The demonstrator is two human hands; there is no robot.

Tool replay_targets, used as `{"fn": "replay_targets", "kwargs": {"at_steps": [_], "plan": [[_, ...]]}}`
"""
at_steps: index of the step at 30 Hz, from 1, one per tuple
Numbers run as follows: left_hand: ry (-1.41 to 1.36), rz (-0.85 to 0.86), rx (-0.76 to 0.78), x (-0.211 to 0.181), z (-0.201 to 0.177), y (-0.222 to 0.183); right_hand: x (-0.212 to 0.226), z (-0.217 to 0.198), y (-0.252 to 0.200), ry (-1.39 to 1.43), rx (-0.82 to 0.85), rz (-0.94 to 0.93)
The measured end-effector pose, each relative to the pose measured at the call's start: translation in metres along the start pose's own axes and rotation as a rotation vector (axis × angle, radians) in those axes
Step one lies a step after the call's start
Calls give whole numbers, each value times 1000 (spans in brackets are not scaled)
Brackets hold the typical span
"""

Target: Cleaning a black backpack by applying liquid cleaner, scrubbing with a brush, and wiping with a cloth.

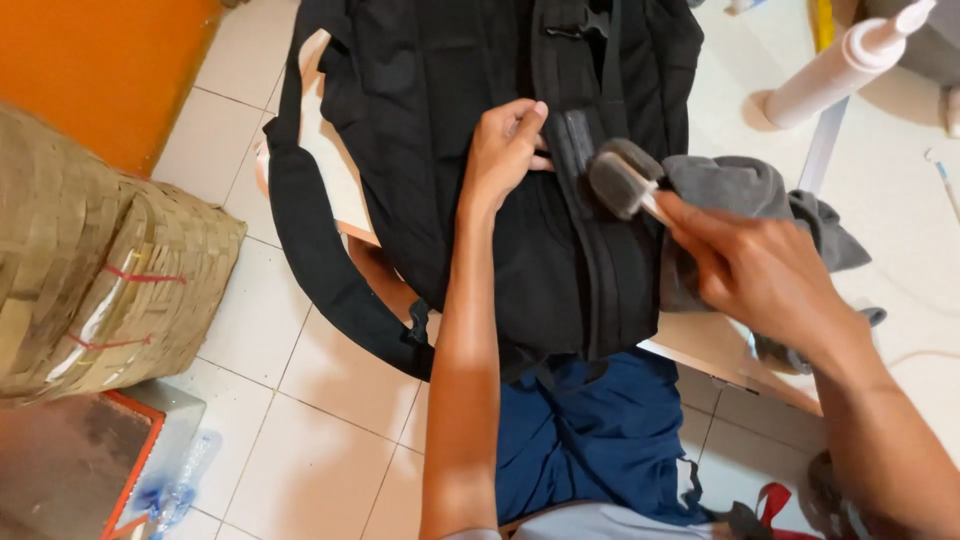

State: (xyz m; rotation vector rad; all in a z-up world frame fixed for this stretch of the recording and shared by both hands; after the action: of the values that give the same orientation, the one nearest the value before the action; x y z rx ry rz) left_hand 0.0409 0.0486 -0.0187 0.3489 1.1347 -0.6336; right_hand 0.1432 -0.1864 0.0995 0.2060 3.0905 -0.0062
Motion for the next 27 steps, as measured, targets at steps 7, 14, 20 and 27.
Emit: {"fn": "replay_targets", "kwargs": {"at_steps": [7, 14, 20, 27], "plan": [[-61, -53, 35, 25, -5, 12, -7, -2, 27, 35, -29, 135], [27, -63, -56, 28, -10, 11, -4, -5, 68, 205, -47, 134], [-107, -56, -47, 44, -15, 17, 3, -9, -4, 169, 109, 197], [-102, -80, -14, 28, -8, 13, 6, -13, 28, 111, 1, 194]]}}
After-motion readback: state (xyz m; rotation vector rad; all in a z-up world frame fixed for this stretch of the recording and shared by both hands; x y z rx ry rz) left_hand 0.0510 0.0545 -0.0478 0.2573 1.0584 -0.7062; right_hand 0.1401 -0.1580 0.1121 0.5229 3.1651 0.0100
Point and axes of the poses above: each hand's wrist, its own y-axis towards the middle knuckle, its own z-axis out of the palm, x = y × z, the point moved 6 cm from there along y, towards the middle knuckle, and after that the axes turned 15 degrees about -y, right-handed, at the moved point
